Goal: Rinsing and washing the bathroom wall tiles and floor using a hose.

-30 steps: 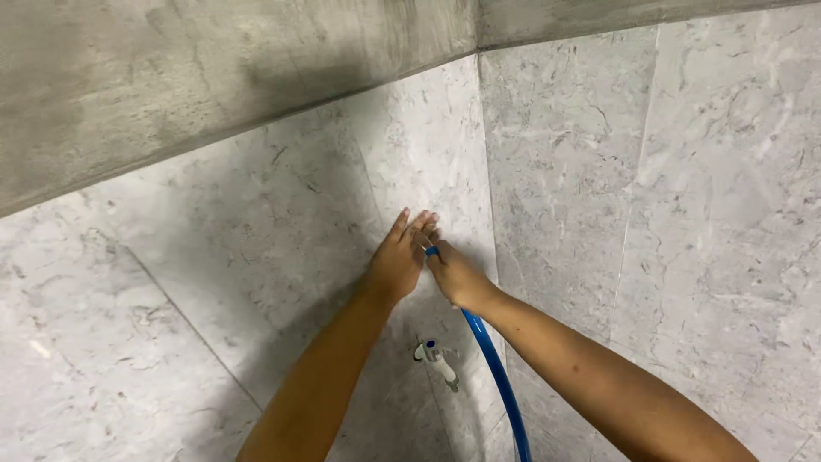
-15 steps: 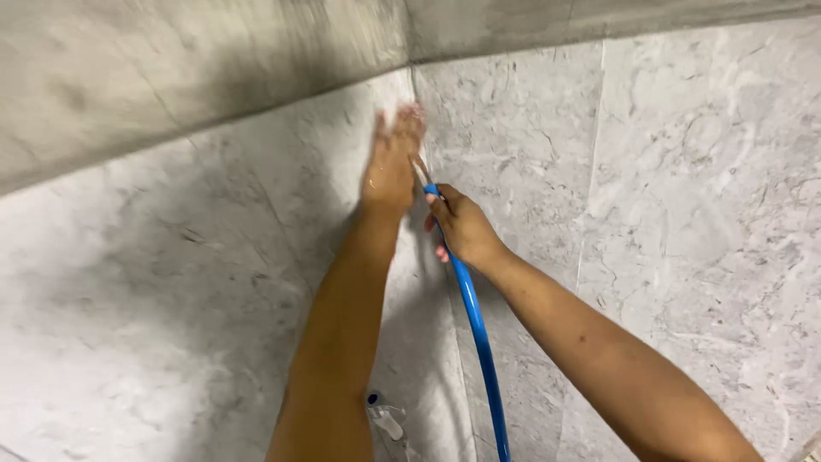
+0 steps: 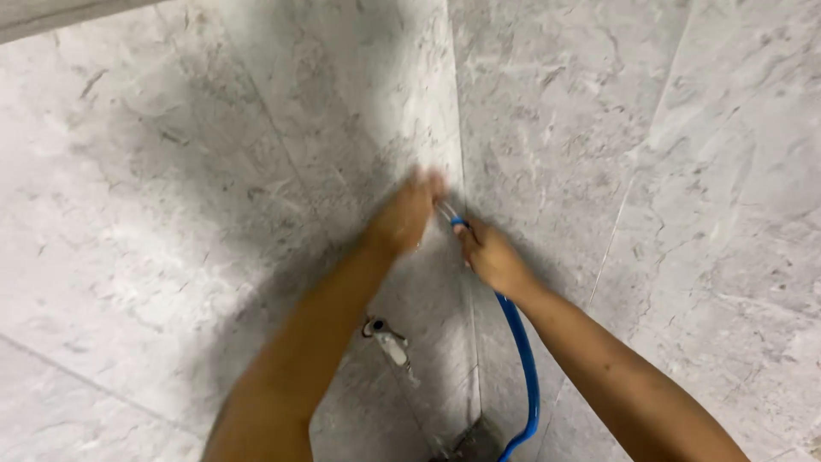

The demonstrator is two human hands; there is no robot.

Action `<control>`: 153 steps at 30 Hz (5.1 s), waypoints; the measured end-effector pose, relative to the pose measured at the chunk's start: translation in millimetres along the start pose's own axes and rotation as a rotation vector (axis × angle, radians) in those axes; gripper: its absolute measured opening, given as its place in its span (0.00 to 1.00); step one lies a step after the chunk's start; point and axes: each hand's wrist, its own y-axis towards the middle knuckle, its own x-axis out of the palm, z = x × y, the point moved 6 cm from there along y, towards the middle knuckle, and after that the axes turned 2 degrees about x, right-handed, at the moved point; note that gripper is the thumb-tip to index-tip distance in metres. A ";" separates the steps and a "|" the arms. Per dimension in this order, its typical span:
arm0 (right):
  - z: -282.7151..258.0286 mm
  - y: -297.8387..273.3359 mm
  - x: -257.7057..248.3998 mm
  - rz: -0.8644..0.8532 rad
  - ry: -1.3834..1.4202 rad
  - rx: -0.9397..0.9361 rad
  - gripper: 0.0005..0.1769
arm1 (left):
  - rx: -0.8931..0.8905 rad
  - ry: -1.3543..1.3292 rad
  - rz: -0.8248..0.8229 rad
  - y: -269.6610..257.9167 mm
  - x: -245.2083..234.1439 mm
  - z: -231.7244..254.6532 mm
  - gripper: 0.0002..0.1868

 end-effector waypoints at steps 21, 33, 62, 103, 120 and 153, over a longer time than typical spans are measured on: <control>64.5 -88.4 68.5 -0.036 0.074 0.441 0.24 | 0.009 -0.249 -0.106 -144.2 -126.8 -76.2 0.32; 139.1 -150.8 114.1 -0.164 0.020 0.658 0.17 | 0.243 -0.482 -0.656 -390.5 -38.2 174.5 0.35; 204.3 -280.0 279.3 0.100 0.677 0.984 0.18 | -0.439 -0.580 -0.336 -471.0 -92.0 128.7 0.38; 164.4 -404.3 292.8 -0.472 0.063 0.831 0.35 | -1.051 -0.986 -0.819 -549.6 -192.6 177.9 0.42; 66.7 -350.9 477.0 -0.733 -0.117 0.017 0.31 | -0.811 -0.998 -0.556 -587.9 -219.4 99.4 0.44; -569.7 -319.0 543.4 0.154 -0.469 -1.460 0.28 | -1.654 -0.106 0.121 -873.2 -264.0 -252.2 0.36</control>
